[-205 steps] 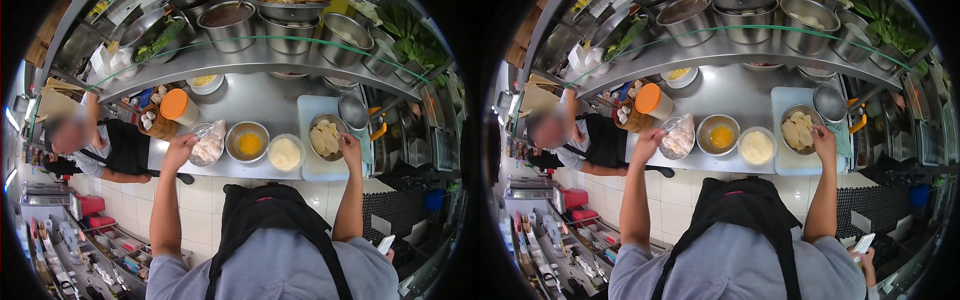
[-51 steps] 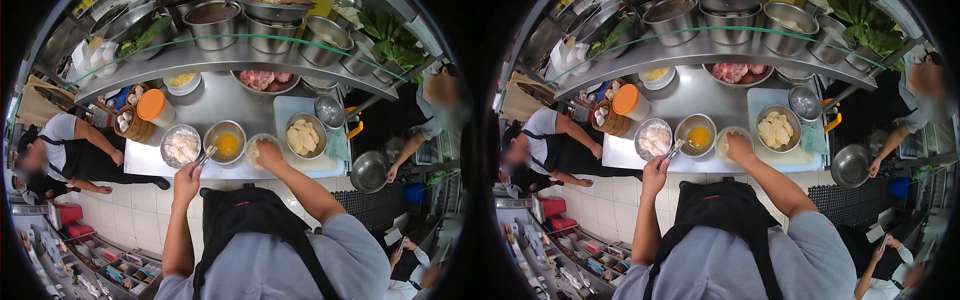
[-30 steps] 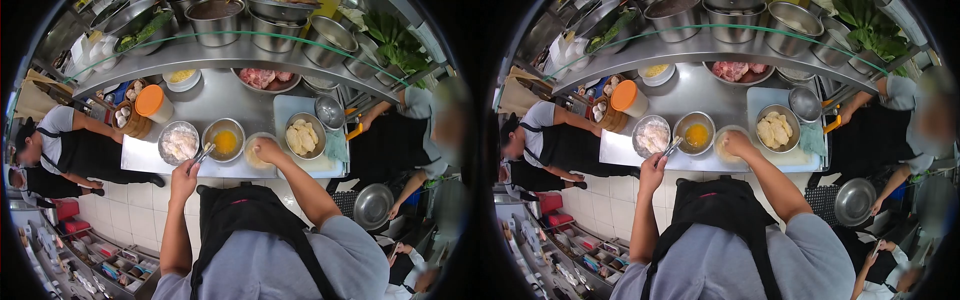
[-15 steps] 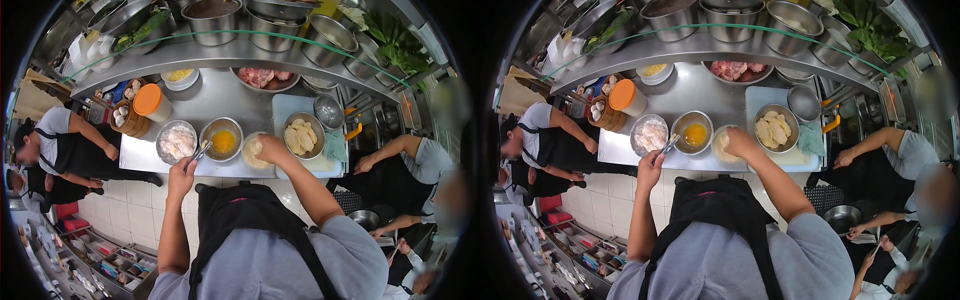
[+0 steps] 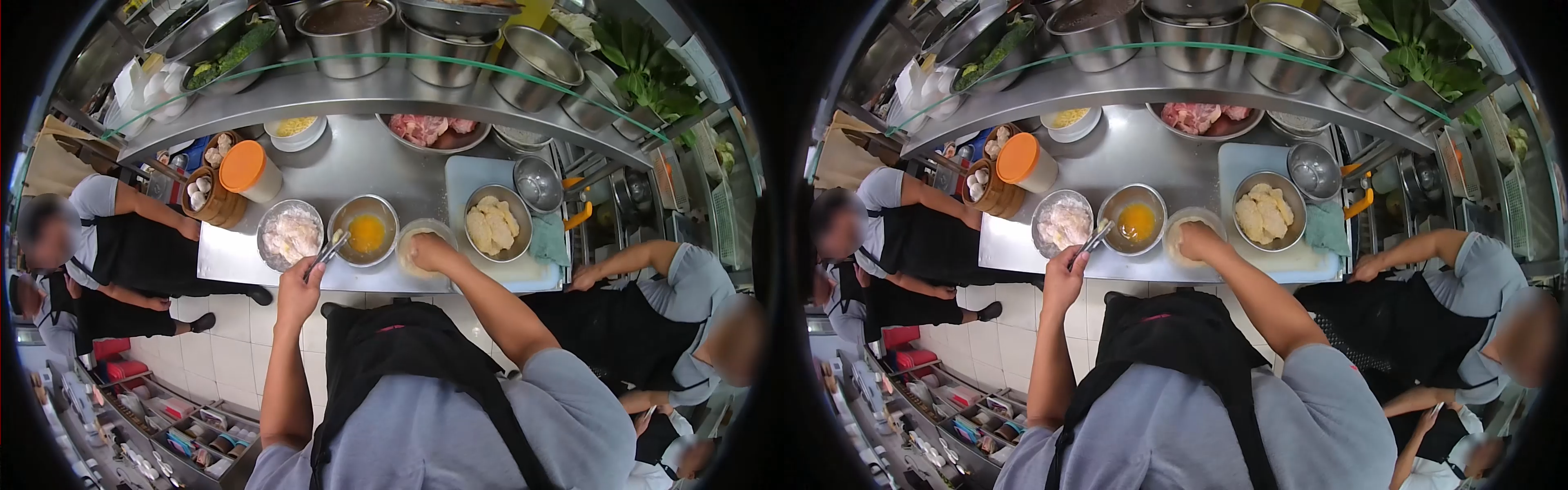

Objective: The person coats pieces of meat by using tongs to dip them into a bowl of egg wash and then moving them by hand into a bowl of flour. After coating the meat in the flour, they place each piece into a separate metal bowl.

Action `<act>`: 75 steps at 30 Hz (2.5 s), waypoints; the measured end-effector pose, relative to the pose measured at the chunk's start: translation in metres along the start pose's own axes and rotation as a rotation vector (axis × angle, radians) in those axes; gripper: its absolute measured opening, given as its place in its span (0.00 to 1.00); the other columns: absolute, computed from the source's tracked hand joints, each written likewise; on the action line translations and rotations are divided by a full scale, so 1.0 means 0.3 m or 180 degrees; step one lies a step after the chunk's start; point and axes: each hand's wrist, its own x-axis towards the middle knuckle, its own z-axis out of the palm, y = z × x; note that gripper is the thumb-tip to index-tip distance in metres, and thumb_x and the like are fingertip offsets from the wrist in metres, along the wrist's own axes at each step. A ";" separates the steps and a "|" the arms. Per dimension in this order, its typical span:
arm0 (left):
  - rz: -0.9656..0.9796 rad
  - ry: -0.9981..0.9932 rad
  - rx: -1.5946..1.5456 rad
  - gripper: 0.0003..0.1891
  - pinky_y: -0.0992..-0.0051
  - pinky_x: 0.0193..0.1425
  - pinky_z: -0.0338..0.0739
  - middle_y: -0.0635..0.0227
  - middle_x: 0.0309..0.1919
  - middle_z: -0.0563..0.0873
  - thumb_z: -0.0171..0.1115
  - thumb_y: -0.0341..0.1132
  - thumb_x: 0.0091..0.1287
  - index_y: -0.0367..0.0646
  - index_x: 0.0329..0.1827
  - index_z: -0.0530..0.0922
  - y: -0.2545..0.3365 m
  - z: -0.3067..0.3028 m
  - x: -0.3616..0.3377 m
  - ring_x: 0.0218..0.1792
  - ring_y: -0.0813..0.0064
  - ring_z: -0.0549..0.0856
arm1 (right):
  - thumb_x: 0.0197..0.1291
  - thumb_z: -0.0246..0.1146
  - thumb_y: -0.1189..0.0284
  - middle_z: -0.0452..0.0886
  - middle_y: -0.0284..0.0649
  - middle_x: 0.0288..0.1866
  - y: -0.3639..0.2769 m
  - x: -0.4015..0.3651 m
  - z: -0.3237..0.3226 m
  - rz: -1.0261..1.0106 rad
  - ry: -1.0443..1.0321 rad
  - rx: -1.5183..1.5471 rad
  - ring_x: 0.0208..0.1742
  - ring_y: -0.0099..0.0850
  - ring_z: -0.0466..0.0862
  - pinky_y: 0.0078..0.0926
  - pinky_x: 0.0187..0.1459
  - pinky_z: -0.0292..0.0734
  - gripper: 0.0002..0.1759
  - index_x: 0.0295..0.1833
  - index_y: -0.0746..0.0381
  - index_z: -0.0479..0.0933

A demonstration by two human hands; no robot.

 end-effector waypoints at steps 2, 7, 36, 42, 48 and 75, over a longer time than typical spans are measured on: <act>0.0082 0.0084 0.0063 0.14 0.68 0.38 0.77 0.55 0.29 0.86 0.67 0.37 0.74 0.34 0.52 0.85 -0.022 0.002 -0.017 0.28 0.70 0.81 | 0.55 0.66 0.68 0.86 0.59 0.50 -0.064 -0.062 -0.048 0.0019 0.0373 -0.0217 0.54 0.54 0.86 0.47 0.59 0.80 0.19 0.49 0.70 0.82; -0.0026 0.0024 0.0043 0.14 0.67 0.39 0.78 0.54 0.31 0.88 0.67 0.38 0.74 0.34 0.53 0.85 -0.045 -0.002 -0.018 0.30 0.69 0.83 | 0.51 0.71 0.66 0.86 0.58 0.53 -0.070 -0.075 -0.052 0.0223 0.0734 -0.0613 0.56 0.52 0.86 0.44 0.61 0.81 0.25 0.53 0.69 0.82; 0.0055 -0.0029 0.0046 0.14 0.68 0.40 0.78 0.54 0.30 0.87 0.66 0.38 0.74 0.35 0.53 0.85 -0.042 -0.013 -0.032 0.29 0.68 0.83 | 0.52 0.68 0.69 0.83 0.55 0.60 -0.089 -0.072 -0.135 0.0454 -0.0156 -0.0106 0.64 0.51 0.81 0.46 0.66 0.76 0.28 0.60 0.66 0.78; 0.0028 0.0049 0.0117 0.14 0.67 0.39 0.78 0.54 0.29 0.86 0.66 0.38 0.74 0.34 0.52 0.85 -0.049 -0.020 -0.040 0.29 0.68 0.83 | 0.57 0.65 0.68 0.86 0.55 0.53 -0.116 -0.134 -0.281 0.0086 0.0391 -0.0143 0.58 0.52 0.84 0.47 0.61 0.79 0.18 0.51 0.66 0.82; -0.0038 -0.0013 0.0117 0.14 0.67 0.39 0.77 0.54 0.29 0.86 0.66 0.38 0.74 0.34 0.52 0.85 -0.056 -0.018 -0.034 0.29 0.68 0.82 | 0.66 0.57 0.69 0.86 0.57 0.48 -0.097 -0.061 -0.273 0.0146 0.0577 0.0604 0.53 0.54 0.85 0.52 0.57 0.79 0.13 0.46 0.65 0.83; -0.0383 0.0259 0.0374 0.16 0.62 0.46 0.80 0.49 0.37 0.90 0.65 0.41 0.74 0.35 0.52 0.85 -0.117 -0.091 0.017 0.38 0.54 0.89 | 0.55 0.59 0.74 0.86 0.64 0.50 -0.063 0.023 -0.059 -0.0044 -0.0564 0.0044 0.52 0.57 0.87 0.49 0.57 0.82 0.17 0.46 0.71 0.86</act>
